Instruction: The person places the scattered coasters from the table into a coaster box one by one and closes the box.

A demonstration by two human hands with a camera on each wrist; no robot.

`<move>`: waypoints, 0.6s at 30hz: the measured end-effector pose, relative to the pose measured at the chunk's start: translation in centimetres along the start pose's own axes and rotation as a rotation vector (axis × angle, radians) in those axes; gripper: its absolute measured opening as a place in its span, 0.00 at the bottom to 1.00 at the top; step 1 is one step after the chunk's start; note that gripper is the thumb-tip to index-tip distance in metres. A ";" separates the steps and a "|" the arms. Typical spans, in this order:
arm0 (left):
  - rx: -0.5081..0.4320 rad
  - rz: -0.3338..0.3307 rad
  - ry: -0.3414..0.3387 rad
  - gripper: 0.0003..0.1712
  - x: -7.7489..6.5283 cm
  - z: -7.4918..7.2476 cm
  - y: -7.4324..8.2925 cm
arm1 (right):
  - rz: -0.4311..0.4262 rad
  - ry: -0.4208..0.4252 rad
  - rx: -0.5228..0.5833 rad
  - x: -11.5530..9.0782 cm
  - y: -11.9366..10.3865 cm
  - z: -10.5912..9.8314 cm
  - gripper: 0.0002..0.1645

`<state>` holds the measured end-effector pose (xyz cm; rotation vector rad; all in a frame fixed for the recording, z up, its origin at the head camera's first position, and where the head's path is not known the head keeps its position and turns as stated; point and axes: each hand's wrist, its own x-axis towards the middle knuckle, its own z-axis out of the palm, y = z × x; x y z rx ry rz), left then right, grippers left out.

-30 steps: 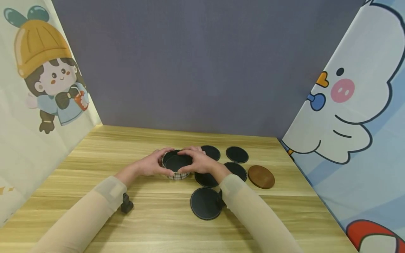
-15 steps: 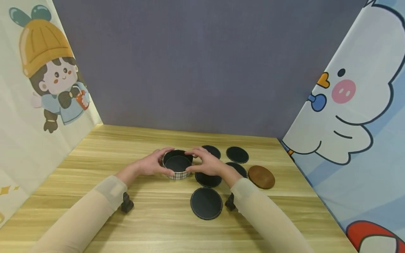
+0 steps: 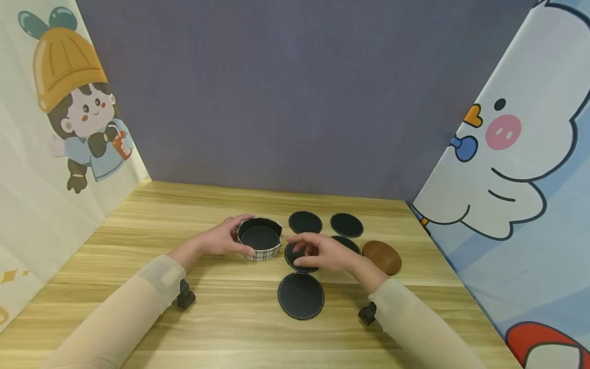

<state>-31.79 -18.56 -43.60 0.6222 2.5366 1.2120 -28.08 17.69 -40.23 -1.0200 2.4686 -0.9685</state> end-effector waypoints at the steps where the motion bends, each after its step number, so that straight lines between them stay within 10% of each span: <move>1: 0.004 0.002 0.002 0.68 0.0 0.0 0.1 | -0.001 -0.006 0.004 -0.6 0.1 0.0 0.35; 18: 0.032 0.006 0.005 0.68 0.2 0.1 -0.1 | -0.028 -0.070 -0.076 -7.8 2.8 -0.1 0.22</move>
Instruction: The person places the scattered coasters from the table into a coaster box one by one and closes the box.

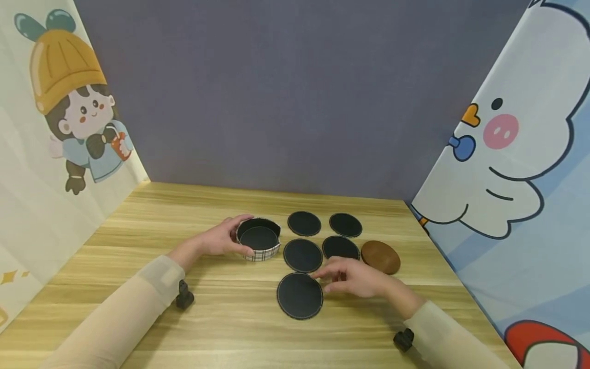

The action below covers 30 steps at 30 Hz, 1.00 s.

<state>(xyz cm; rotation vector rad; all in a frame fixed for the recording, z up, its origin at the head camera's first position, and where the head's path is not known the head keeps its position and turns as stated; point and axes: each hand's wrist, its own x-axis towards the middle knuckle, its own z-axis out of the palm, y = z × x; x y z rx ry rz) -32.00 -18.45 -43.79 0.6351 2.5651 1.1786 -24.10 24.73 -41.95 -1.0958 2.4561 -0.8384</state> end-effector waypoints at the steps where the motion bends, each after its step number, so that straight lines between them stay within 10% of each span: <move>1: 0.001 -0.001 -0.001 0.68 0.0 0.0 -0.1 | -0.010 -0.002 0.001 -0.2 0.2 0.0 0.22; 30: -0.020 -0.003 -0.003 0.67 -0.1 0.1 -0.1 | 0.026 -0.053 0.057 0.6 -0.6 1.6 0.18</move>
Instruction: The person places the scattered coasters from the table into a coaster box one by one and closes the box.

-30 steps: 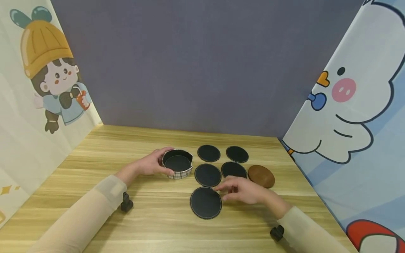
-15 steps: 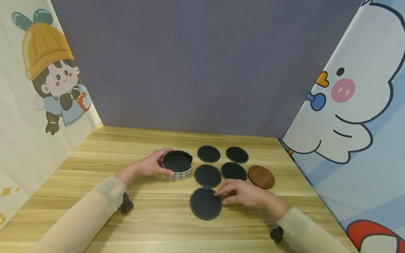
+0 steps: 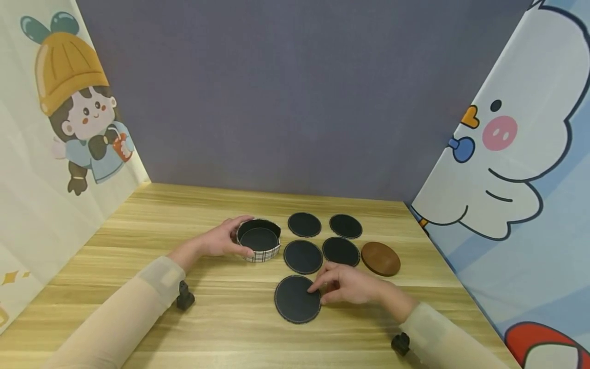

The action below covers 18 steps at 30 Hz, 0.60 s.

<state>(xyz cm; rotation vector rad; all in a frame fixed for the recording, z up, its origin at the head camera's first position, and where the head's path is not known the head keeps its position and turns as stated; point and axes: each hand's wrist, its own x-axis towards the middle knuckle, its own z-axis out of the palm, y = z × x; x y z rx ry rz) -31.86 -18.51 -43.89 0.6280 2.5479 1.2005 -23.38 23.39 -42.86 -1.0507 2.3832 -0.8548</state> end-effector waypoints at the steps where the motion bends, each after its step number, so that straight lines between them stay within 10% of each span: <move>1: -0.001 0.000 -0.001 0.67 0.0 0.0 0.0 | -0.004 -0.004 -0.002 0.0 -0.1 0.0 0.18; 18: -0.017 -0.006 -0.003 0.67 -0.2 -0.1 0.2 | -0.070 -0.037 -0.091 1.4 -2.6 1.9 0.18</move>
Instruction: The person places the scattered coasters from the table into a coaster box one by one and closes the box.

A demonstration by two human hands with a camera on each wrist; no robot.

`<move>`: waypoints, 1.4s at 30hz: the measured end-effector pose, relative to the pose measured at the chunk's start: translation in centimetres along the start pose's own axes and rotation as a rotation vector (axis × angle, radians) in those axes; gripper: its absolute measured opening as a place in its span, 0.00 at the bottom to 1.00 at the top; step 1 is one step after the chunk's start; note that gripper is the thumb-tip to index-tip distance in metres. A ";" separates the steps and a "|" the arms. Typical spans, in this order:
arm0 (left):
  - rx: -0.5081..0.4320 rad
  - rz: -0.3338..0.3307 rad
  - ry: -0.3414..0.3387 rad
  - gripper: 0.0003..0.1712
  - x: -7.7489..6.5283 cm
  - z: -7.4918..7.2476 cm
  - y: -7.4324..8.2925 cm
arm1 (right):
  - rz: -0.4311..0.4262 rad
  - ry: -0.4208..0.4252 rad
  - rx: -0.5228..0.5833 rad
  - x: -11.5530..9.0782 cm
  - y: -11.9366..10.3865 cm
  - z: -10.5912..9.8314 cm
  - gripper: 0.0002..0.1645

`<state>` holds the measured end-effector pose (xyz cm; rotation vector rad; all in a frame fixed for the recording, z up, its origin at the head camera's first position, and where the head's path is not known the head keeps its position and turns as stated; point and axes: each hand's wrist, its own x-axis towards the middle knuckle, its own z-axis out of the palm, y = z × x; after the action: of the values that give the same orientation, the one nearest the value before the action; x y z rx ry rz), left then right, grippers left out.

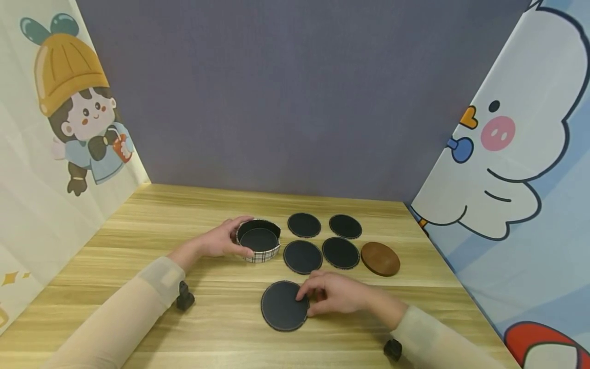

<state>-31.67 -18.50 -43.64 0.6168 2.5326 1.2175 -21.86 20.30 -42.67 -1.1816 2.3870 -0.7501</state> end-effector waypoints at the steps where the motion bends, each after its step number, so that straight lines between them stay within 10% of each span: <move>1: 0.001 0.000 0.000 0.67 0.0 0.0 0.0 | -0.002 -0.002 -0.002 0.1 -0.2 0.1 0.18; 30: 0.031 0.001 -0.011 0.67 0.2 0.0 -0.2 | -0.031 -0.025 -0.018 3.5 -2.5 1.3 0.22; 42: 0.052 -0.005 -0.011 0.67 0.2 0.0 -0.1 | -0.083 -0.097 -0.198 5.0 -3.8 1.4 0.47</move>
<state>-31.87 -18.43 -43.75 0.6274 2.5618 1.1470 -21.64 13.92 -41.92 -1.3697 2.3870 -0.4770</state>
